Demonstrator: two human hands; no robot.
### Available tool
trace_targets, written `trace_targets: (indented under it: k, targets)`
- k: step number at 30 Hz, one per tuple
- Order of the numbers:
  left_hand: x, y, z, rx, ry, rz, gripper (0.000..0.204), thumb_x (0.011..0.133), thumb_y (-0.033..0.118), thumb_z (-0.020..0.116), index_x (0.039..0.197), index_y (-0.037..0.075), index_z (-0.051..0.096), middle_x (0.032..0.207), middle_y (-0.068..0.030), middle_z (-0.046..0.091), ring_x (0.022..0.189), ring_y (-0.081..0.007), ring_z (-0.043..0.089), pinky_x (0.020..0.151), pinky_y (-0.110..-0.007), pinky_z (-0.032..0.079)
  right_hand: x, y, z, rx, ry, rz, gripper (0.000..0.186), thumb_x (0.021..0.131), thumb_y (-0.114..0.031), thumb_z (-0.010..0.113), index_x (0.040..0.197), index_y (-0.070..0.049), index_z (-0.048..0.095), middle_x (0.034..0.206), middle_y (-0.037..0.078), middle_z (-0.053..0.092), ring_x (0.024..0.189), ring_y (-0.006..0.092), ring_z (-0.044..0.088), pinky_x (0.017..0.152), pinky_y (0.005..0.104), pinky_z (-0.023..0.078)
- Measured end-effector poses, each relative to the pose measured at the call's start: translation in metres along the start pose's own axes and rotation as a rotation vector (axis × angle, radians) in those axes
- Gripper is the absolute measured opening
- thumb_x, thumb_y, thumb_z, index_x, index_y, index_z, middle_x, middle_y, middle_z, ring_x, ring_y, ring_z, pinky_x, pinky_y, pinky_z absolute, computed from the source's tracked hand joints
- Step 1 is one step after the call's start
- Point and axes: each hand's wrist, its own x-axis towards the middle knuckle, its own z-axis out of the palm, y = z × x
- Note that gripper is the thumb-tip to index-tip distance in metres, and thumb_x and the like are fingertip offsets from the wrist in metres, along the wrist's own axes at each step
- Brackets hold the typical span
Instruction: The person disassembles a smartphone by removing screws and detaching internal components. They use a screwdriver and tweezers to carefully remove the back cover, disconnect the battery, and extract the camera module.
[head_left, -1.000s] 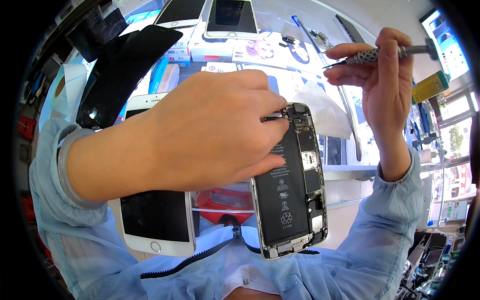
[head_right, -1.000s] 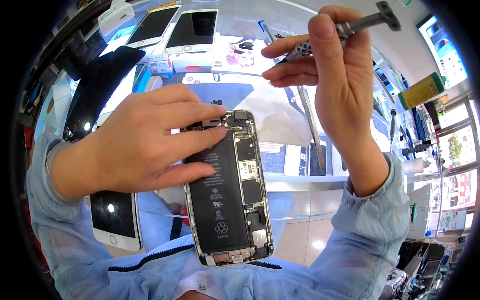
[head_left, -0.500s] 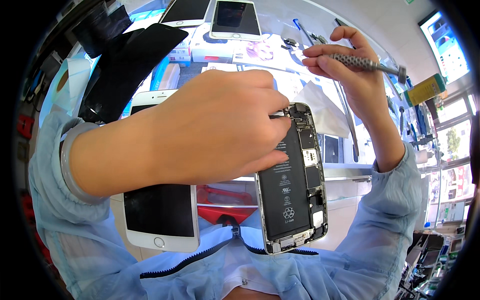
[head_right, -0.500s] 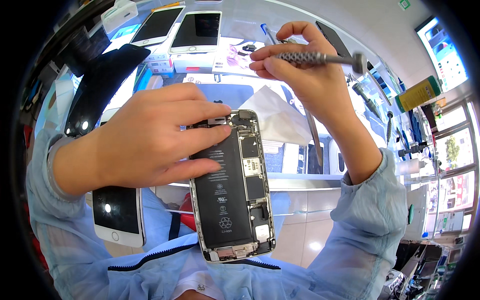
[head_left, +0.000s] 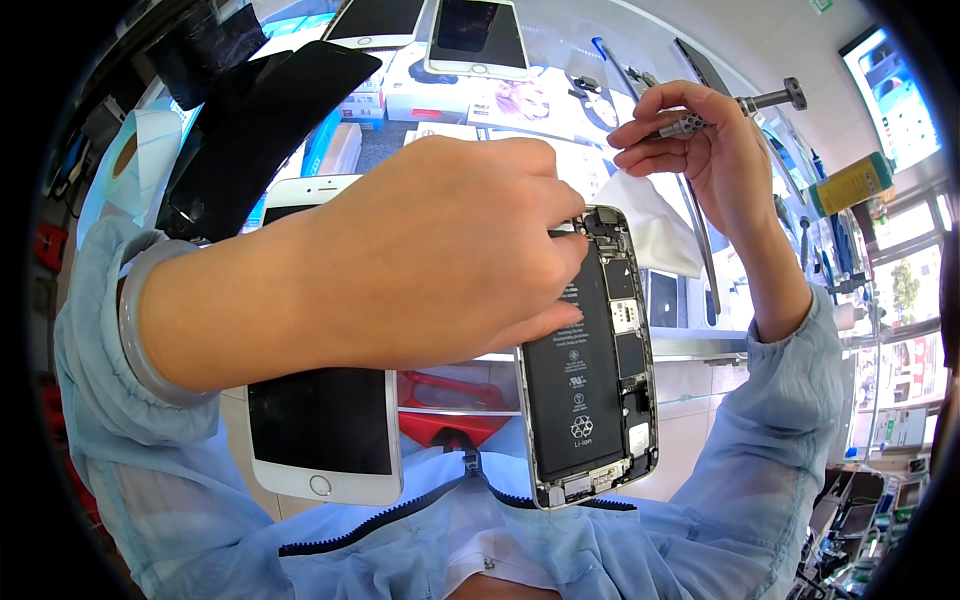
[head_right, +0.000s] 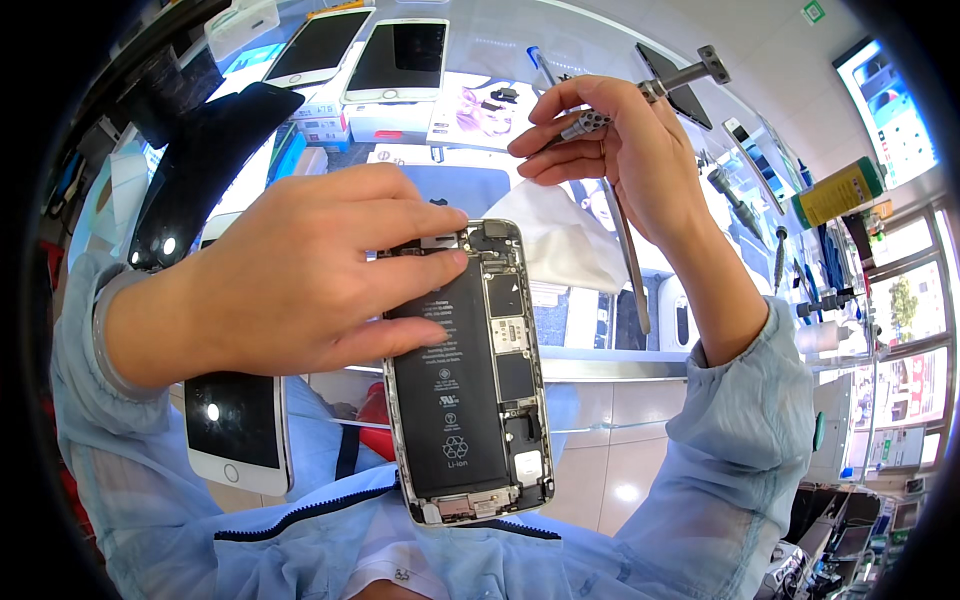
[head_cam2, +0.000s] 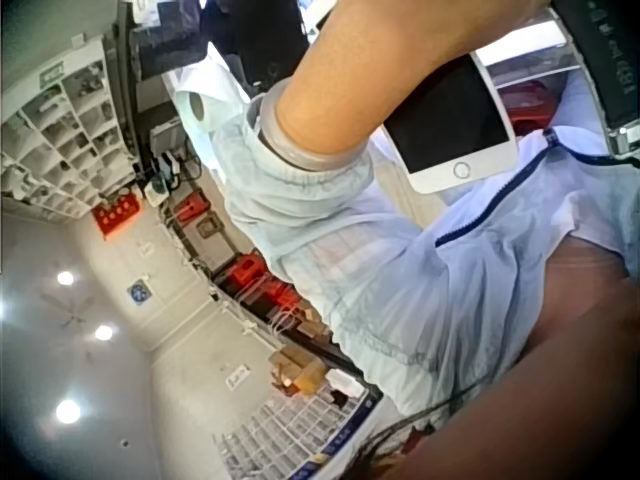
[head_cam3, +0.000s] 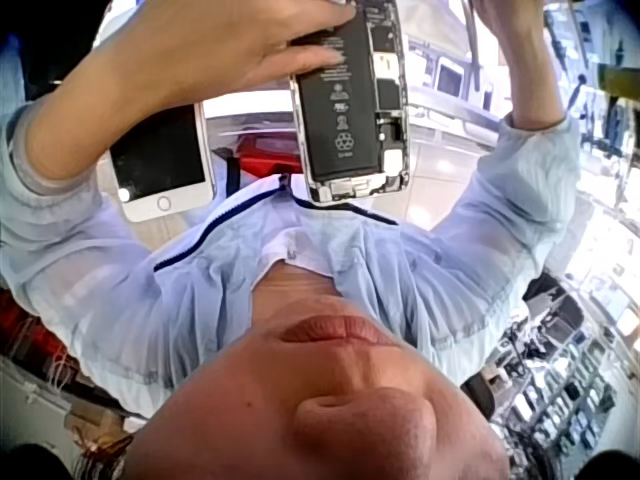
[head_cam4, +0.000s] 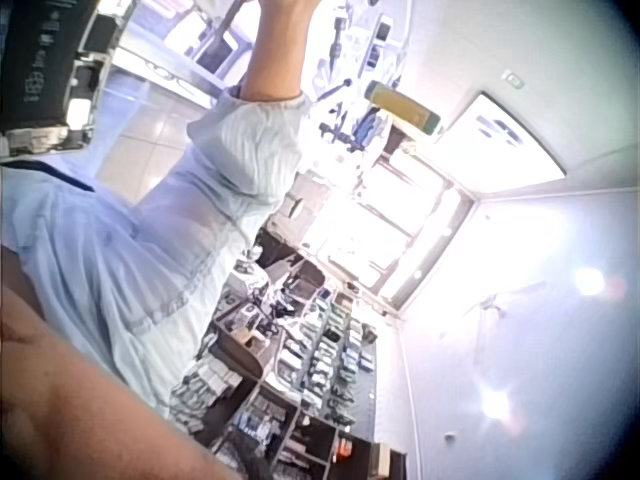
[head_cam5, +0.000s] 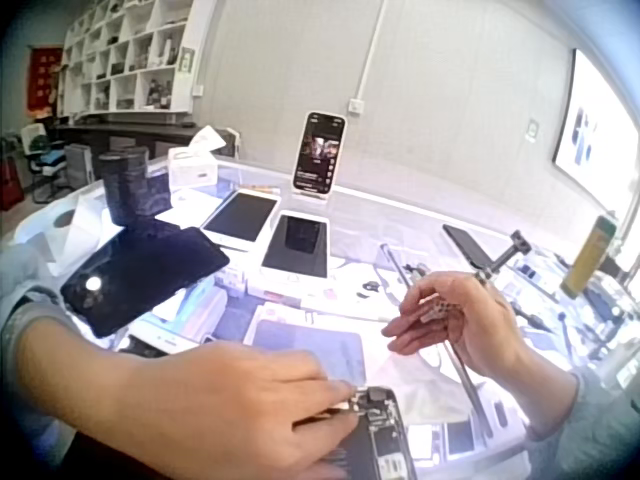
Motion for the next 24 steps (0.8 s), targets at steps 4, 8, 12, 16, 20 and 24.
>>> trace_targets:
  k: [4, 8, 12, 16, 20, 24]
  targets:
    - [0.0001, -0.0006, 0.0002, 0.002, 0.004, 0.006, 0.038, 0.067, 0.023, 0.077, 0.095, 0.0, 0.065, 0.104, -0.0139, 0.063, 0.088, -0.0254, 0.059, 0.072, -0.033, 0.051, 0.0027, 0.0012, 0.0009, 0.006, 0.001, 0.002, 0.045, 0.092, -0.033, 0.035, 0.091, 0.003, 0.061, 0.085, 0.022, 0.067, 0.076, 0.0259, 0.069, 0.07, 0.0319, 0.057]
    - [0.0001, -0.0008, 0.0006, 0.001, 0.014, 0.012, 0.037, 0.067, 0.023, 0.076, 0.094, 0.0, 0.065, 0.104, -0.0142, 0.063, 0.088, -0.0253, 0.059, 0.072, -0.033, 0.051, 0.0023, 0.002, -0.0003, -0.006, 0.014, -0.023, 0.045, 0.094, -0.033, 0.035, 0.086, 0.003, 0.06, 0.084, 0.022, 0.067, 0.075, 0.025, 0.069, 0.07, 0.031, 0.058]
    - [0.0, -0.0009, 0.001, 0.0, 0.023, 0.011, 0.037, 0.068, 0.024, 0.076, 0.094, 0.0, 0.065, 0.104, -0.0141, 0.064, 0.088, -0.0251, 0.059, 0.071, -0.033, 0.051, 0.0019, 0.0016, 0.0003, -0.085, 0.064, -0.076, 0.047, 0.095, -0.037, 0.034, 0.083, 0.002, 0.059, 0.082, 0.022, 0.066, 0.072, 0.0236, 0.069, 0.07, 0.0298, 0.058]
    - [-0.0005, -0.0001, 0.0001, 0.0, 0.023, 0.008, 0.036, 0.068, 0.024, 0.076, 0.094, 0.001, 0.065, 0.104, -0.0138, 0.064, 0.088, -0.0251, 0.059, 0.071, -0.033, 0.051, 0.0013, 0.0009, 0.0003, -0.006, 0.034, -0.053, 0.039, 0.095, -0.033, 0.042, 0.084, 0.001, 0.058, 0.082, 0.021, 0.067, 0.072, 0.0225, 0.069, 0.07, 0.0294, 0.058]
    - [-0.0001, -0.0005, -0.0003, 0.01, 0.009, 0.008, 0.036, 0.069, 0.024, 0.076, 0.094, 0.001, 0.065, 0.104, -0.0137, 0.064, 0.088, -0.0251, 0.059, 0.071, -0.033, 0.051, 0.001, 0.0031, 0.0047, -0.249, 0.043, -0.157, 0.016, 0.089, -0.015, 0.057, 0.086, 0.0, 0.056, 0.083, 0.018, 0.067, 0.075, 0.0208, 0.069, 0.07, 0.028, 0.058]
    - [-0.0004, -0.0001, -0.0008, 0.015, 0.006, 0.006, 0.036, 0.068, 0.024, 0.076, 0.094, 0.001, 0.065, 0.104, -0.0136, 0.064, 0.088, -0.0251, 0.059, 0.071, -0.033, 0.051, 0.0001, 0.003, 0.005, -0.071, 0.026, -0.07, 0.008, 0.085, -0.005, 0.06, 0.088, 0.0, 0.054, 0.085, 0.017, 0.067, 0.077, 0.02, 0.069, 0.07, 0.0267, 0.058]
